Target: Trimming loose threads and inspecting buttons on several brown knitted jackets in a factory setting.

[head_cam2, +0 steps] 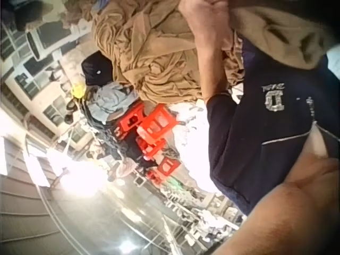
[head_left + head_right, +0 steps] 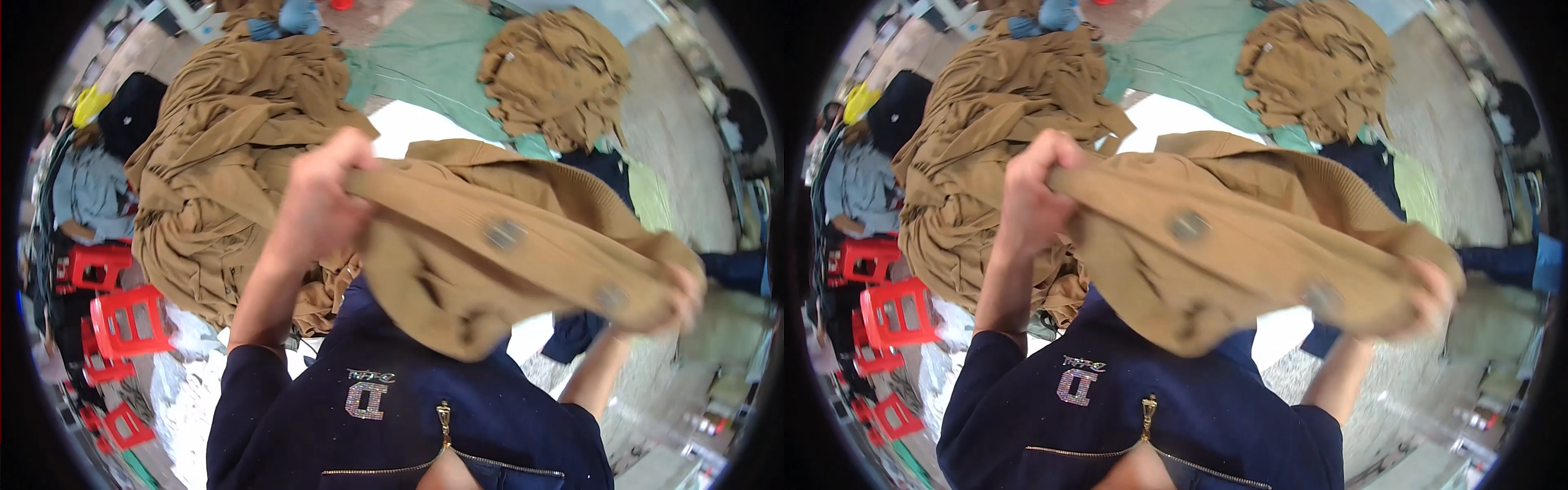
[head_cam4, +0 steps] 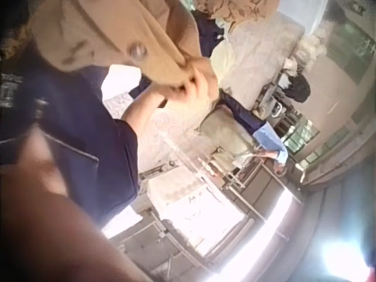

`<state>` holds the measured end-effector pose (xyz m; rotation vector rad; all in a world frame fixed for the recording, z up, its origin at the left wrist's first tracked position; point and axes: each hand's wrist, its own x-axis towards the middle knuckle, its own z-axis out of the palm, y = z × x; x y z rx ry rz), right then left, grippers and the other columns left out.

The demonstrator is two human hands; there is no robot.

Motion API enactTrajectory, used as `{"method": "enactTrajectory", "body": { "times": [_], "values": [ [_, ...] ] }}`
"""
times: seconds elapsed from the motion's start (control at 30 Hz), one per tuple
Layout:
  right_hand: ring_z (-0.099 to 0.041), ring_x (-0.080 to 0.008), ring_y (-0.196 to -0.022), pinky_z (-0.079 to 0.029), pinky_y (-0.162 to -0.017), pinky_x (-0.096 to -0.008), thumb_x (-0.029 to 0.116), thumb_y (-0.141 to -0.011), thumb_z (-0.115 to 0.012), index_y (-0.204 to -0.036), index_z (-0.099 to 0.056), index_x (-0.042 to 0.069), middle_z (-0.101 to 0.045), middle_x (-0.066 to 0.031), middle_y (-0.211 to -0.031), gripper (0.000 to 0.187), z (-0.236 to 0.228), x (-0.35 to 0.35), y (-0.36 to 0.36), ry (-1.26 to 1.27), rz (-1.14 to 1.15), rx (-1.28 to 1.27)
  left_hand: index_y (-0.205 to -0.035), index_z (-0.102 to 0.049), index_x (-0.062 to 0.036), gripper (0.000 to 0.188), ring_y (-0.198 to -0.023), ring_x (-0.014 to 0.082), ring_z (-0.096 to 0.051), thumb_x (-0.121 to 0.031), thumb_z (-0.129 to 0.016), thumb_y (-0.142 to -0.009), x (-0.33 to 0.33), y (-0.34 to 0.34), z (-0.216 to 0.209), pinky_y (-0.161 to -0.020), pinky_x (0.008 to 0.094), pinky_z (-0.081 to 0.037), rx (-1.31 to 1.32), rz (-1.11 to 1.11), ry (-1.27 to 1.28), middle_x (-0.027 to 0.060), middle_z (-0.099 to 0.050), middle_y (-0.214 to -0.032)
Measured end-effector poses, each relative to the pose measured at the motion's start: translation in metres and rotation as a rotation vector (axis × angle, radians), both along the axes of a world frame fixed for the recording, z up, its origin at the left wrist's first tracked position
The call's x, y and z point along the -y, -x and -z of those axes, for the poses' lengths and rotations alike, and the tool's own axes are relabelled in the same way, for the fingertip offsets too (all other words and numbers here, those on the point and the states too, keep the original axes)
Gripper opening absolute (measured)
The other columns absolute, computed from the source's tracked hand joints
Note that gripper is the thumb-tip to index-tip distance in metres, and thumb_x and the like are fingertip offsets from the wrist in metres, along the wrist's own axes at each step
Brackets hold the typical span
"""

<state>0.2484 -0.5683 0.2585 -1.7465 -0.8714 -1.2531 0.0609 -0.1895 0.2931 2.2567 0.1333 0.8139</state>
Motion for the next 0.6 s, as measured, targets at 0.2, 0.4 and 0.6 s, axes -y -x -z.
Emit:
{"method": "enactTrajectory", "body": {
  "times": [0.2, 0.4, 0.6],
  "values": [
    [-0.057, -0.0318, -0.081, -0.048, -0.069, -0.0409, -0.003, -0.062, -0.070, -0.085, -0.054, 0.006, -0.057, -0.0107, -0.084, 0.029, 0.132, -0.036, 0.050, 0.701, -0.232, -0.592, -0.077, -0.043, -0.0041, 0.016, -0.069, 0.0353, -0.048, -0.001, -0.059, -0.074, -0.076, 0.006, 0.141, -0.066, 0.0378, -0.043, -0.524, -0.311, 0.058, 0.0169, -0.050, -0.074],
    [-0.056, -0.0325, -0.088, -0.049, -0.071, -0.0399, -0.004, -0.067, -0.068, -0.088, -0.052, 0.005, -0.056, -0.0129, -0.095, 0.028, 0.140, -0.034, 0.050, 0.632, -0.173, -0.737, -0.088, -0.048, -0.0052, 0.023, -0.087, 0.0411, -0.055, 0.000, -0.062, -0.071, -0.064, 0.019, 0.178, -0.074, 0.0433, -0.044, -0.477, -0.137, -0.043, 0.0159, -0.055, -0.089],
    [-0.057, -0.0312, -0.094, -0.050, -0.079, -0.0383, -0.002, -0.069, -0.068, -0.095, -0.052, 0.004, -0.054, -0.0139, -0.101, 0.031, 0.143, -0.034, 0.052, 0.569, -0.181, -0.853, -0.112, -0.055, -0.0060, 0.040, -0.104, 0.0350, -0.057, -0.003, -0.062, -0.073, -0.043, 0.005, 0.159, -0.089, 0.0388, -0.045, -0.453, -0.063, -0.041, 0.0145, -0.059, -0.108]
  ]
}}
